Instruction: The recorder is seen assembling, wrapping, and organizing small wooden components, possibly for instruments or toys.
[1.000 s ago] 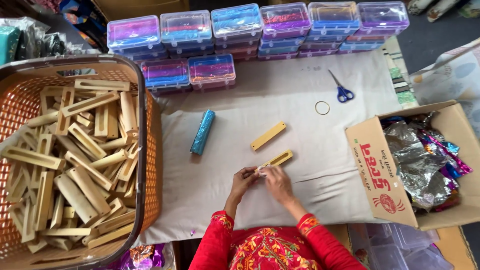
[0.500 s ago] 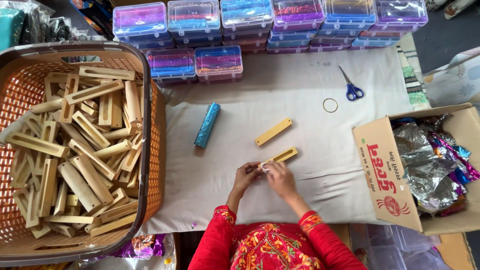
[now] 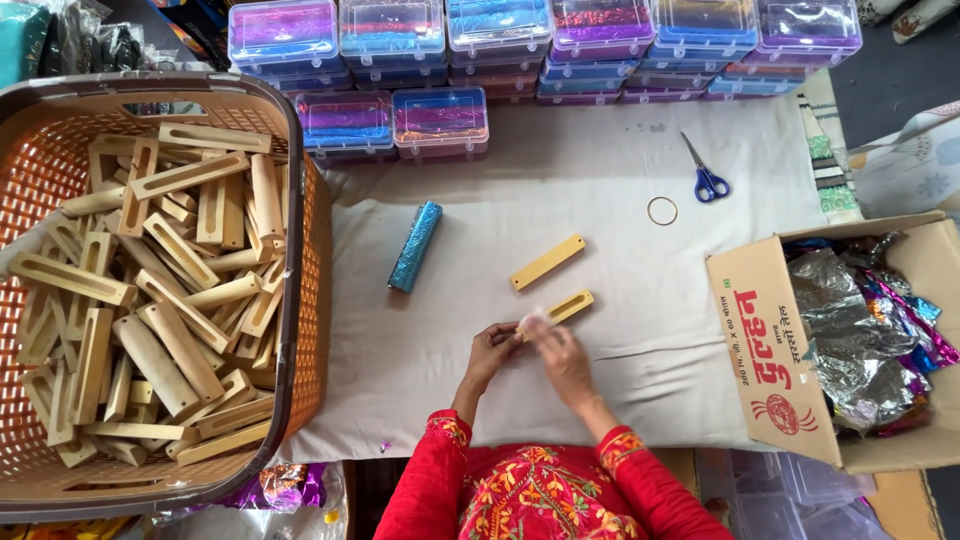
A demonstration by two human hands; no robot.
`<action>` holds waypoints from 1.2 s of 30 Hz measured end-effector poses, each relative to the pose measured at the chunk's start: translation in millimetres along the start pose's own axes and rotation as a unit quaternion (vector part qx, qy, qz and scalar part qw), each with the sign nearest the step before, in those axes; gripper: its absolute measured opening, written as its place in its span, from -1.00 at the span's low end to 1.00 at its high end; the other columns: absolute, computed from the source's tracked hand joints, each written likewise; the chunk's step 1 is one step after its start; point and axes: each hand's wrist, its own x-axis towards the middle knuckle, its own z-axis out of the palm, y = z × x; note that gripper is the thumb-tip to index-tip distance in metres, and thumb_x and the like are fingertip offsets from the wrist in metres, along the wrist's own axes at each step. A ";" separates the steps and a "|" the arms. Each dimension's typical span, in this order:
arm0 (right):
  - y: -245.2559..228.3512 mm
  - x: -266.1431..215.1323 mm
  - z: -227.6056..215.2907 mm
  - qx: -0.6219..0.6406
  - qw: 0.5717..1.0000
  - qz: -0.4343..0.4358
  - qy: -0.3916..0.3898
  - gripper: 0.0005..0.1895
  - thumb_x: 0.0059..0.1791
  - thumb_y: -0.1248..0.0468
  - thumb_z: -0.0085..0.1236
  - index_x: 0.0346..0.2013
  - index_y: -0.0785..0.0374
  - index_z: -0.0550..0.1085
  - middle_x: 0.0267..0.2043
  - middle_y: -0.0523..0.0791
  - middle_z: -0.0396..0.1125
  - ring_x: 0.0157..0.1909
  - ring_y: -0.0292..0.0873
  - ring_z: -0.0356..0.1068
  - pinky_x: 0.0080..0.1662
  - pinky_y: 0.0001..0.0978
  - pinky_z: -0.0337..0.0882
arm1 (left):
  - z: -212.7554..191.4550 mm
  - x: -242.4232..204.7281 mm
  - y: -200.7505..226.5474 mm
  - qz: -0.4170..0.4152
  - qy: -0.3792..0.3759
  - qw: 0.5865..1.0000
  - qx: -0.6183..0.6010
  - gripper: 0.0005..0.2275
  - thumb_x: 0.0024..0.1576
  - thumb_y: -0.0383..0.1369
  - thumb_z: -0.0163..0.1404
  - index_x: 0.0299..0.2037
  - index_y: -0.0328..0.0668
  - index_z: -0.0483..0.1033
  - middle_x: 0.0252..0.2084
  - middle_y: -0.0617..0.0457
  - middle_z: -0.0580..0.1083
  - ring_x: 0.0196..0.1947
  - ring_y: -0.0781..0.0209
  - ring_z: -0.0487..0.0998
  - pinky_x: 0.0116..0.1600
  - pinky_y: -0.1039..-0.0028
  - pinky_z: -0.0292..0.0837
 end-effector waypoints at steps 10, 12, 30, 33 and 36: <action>41.7 -9.4 20.6 0.003 0.975 0.219 0.028 -0.30 -0.03 0.51 0.06 0.37 -0.12 0.40 0.17 -0.24 0.32 -0.04 -0.06 0.39 0.01 -0.25 0.49 | -0.2 0.7 4.2 0.006 -0.005 1.000 0.010 -0.69 0.19 -0.42 0.12 0.13 -0.34 0.52 -0.13 0.01 0.60 -0.20 0.37 0.59 -0.11 0.55 0.57; -0.2 -14.1 28.1 0.069 0.986 0.152 0.006 -0.25 -0.08 0.57 0.01 0.36 -0.08 0.40 0.26 -0.29 0.36 -0.04 -0.03 0.39 -0.03 -0.28 0.50 | -2.6 3.0 1.1 -0.003 -0.003 1.000 -0.002 -0.70 0.18 -0.42 0.12 0.11 -0.35 0.52 -0.13 0.01 0.61 -0.22 0.35 0.60 -0.11 0.55 0.58; -18.6 7.8 -5.1 0.095 0.987 0.128 0.016 -0.64 -0.13 0.46 0.14 -0.03 0.23 0.53 0.01 -0.06 0.43 0.06 0.03 0.41 0.05 -0.14 0.47 | -3.8 5.4 -1.0 -0.001 -0.014 1.000 -0.006 -0.71 0.18 -0.46 0.13 0.11 -0.35 0.54 -0.10 0.01 0.61 -0.18 0.35 0.60 -0.10 0.55 0.59; 2.3 9.5 -9.8 0.092 0.990 0.103 -0.005 -0.65 -0.14 0.45 0.15 -0.07 0.19 0.56 0.06 -0.05 0.41 0.06 0.05 0.40 0.03 -0.14 0.47 | -4.7 5.3 -9.2 0.005 -0.015 1.000 -0.005 -0.70 0.18 -0.45 0.13 0.11 -0.36 0.54 -0.10 0.01 0.61 -0.19 0.35 0.60 -0.11 0.55 0.58; 43.9 15.4 -23.5 0.070 0.988 0.136 0.009 -0.69 -0.12 0.47 0.13 -0.14 0.14 0.59 0.05 -0.09 0.44 0.05 0.03 0.41 0.02 -0.16 0.46 | -3.0 5.5 -4.8 0.012 -0.015 1.000 0.006 -0.70 0.18 -0.45 0.13 0.12 -0.35 0.53 -0.10 0.01 0.60 -0.18 0.37 0.59 -0.11 0.55 0.57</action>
